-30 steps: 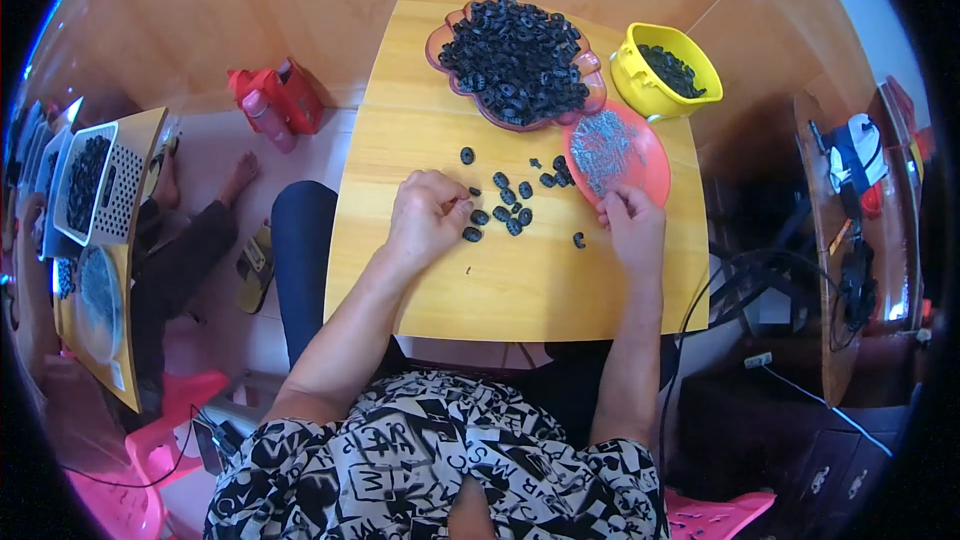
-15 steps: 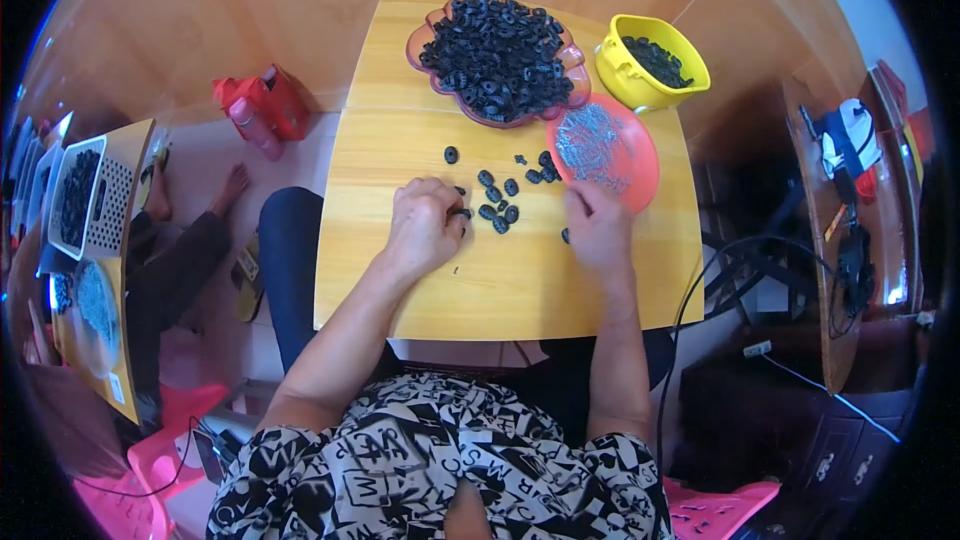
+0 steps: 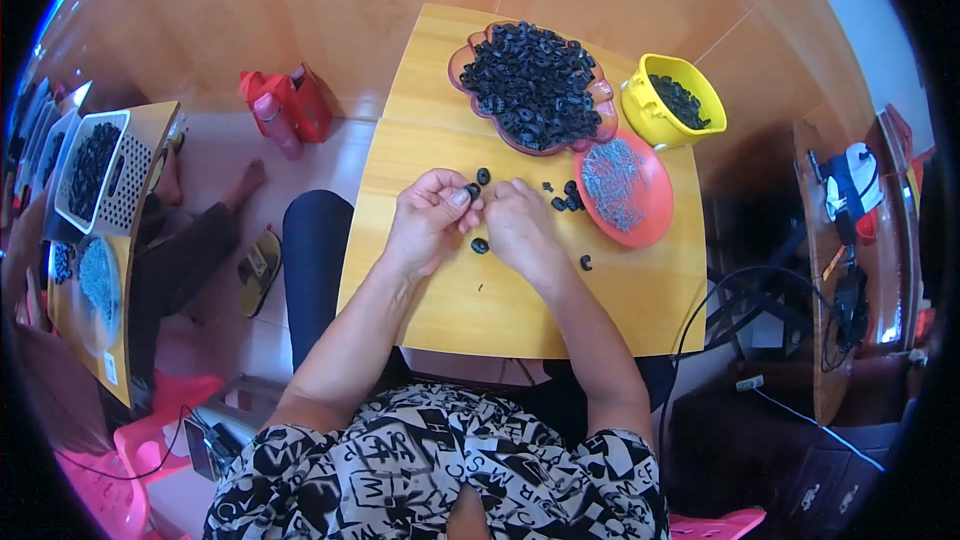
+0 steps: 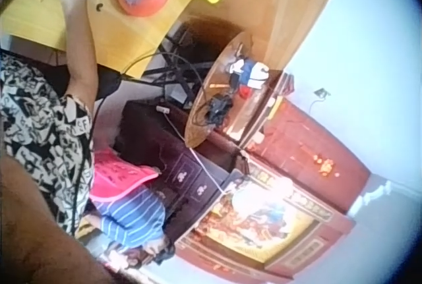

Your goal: The person assembles small black plastic parts by hand, inserting metallic pins into them.

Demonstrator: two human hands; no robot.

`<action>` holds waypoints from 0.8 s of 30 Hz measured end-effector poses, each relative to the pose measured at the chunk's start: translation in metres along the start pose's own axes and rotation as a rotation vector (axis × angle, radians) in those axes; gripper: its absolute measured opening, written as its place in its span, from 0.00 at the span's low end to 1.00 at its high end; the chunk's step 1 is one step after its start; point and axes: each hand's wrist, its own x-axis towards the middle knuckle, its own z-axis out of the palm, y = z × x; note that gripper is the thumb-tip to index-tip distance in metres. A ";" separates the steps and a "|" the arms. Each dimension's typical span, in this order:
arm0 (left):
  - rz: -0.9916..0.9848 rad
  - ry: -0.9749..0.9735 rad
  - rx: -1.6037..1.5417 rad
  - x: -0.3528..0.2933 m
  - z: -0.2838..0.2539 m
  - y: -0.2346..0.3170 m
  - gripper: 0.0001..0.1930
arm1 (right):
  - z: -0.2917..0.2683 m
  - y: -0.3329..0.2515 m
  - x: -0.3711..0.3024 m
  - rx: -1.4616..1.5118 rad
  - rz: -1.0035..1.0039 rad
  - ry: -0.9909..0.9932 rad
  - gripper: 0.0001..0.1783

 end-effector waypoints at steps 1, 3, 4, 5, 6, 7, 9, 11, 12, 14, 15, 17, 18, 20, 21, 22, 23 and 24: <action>-0.011 -0.036 -0.036 -0.001 0.002 0.000 0.06 | 0.000 0.003 -0.001 0.000 -0.003 -0.004 0.06; -0.026 -0.072 -0.075 -0.002 0.005 -0.002 0.06 | -0.002 0.015 -0.006 0.301 0.113 0.120 0.08; -0.053 -0.092 -0.053 -0.003 0.005 -0.003 0.07 | -0.013 0.015 -0.010 0.493 0.221 0.169 0.08; -0.081 -0.113 -0.032 -0.003 0.005 -0.005 0.08 | -0.015 0.018 -0.017 0.763 0.364 0.164 0.07; -0.114 -0.102 -0.020 -0.005 0.007 -0.007 0.08 | -0.017 0.020 -0.024 1.033 0.508 0.159 0.06; -0.119 -0.104 -0.022 -0.006 0.007 -0.009 0.08 | -0.040 0.014 -0.028 1.215 0.608 0.110 0.05; -0.181 -0.141 0.041 -0.008 0.007 -0.011 0.08 | -0.036 0.018 -0.042 1.361 0.576 0.168 0.05; -0.196 -0.166 0.075 -0.010 0.012 -0.015 0.08 | -0.036 0.019 -0.055 1.546 0.545 0.232 0.05; -0.203 -0.185 0.111 -0.011 0.014 -0.017 0.08 | -0.039 0.017 -0.059 1.546 0.549 0.235 0.05; -0.190 -0.195 0.159 -0.014 0.017 -0.020 0.07 | -0.046 0.010 -0.061 1.581 0.561 0.155 0.05; -0.171 -0.203 0.204 -0.015 0.018 -0.022 0.07 | -0.041 0.009 -0.061 1.543 0.533 0.187 0.04; -0.186 -0.198 0.189 -0.018 0.020 -0.027 0.07 | -0.041 0.007 -0.061 1.541 0.521 0.195 0.04; -0.199 -0.192 0.170 -0.018 0.020 -0.028 0.07 | -0.042 0.007 -0.061 1.535 0.511 0.202 0.04; -0.192 -0.196 0.195 -0.018 0.019 -0.028 0.08 | -0.045 0.008 -0.062 1.506 0.546 0.213 0.03; -0.183 -0.201 0.217 -0.017 0.018 -0.028 0.08 | -0.046 0.010 -0.064 1.474 0.581 0.222 0.03; -0.189 -0.209 0.217 -0.017 0.018 -0.027 0.08 | -0.047 0.016 -0.067 1.375 0.593 0.218 0.02; -0.182 -0.196 0.219 -0.016 0.017 -0.026 0.08 | -0.045 0.023 -0.070 1.275 0.604 0.214 0.02; -0.176 -0.183 0.221 -0.016 0.016 -0.025 0.08 | -0.036 0.033 -0.074 1.078 0.557 0.219 0.00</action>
